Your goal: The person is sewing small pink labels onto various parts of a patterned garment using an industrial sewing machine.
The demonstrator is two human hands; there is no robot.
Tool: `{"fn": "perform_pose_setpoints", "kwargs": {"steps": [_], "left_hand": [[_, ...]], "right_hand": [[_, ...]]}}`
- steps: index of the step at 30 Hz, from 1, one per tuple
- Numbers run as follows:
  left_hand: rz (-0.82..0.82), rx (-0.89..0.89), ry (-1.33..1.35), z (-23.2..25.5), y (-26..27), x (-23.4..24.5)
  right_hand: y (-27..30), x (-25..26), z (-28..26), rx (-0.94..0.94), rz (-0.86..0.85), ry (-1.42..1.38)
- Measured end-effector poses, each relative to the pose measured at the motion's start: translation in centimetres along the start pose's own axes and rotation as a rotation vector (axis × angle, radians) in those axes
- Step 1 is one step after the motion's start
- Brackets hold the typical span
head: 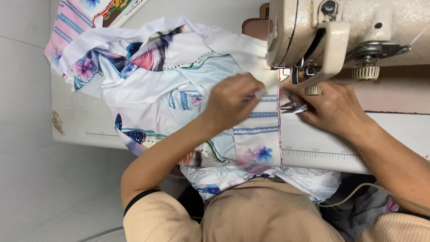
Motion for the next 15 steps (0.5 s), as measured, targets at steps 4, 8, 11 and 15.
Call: {"fn": "perform_pose_setpoints", "kwargs": {"steps": [4, 8, 11, 15], "left_hand": [[0.064, 0.340, 0.183, -2.5, 1.8, 3.8], [-0.126, 0.323, -0.041, -3.1, 5.6, 2.6], [-0.195, 0.282, -0.137, -4.5, 6.3, 2.3], [-0.309, 0.314, -0.203, -6.6, 6.6, 1.1]], "right_hand": [[0.7, -0.2, 0.2, 0.037, -0.077, 0.050], [0.8, -0.2, -0.9, 0.124, -0.100, -0.009], [0.7, 0.0, -1.9, 0.183, -0.102, 0.004], [0.6, 0.0, -2.5, 0.206, -0.135, -0.015]]}}
Point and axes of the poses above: each hand's wrist, its own y-axis away from the middle knuckle, its own x-axis out of the back of the hand, z = x × y, the point moved 9 cm from there along -y, towards the middle knuckle, and after that the axes turned 1 degree about -y, right-handed, at the moved point
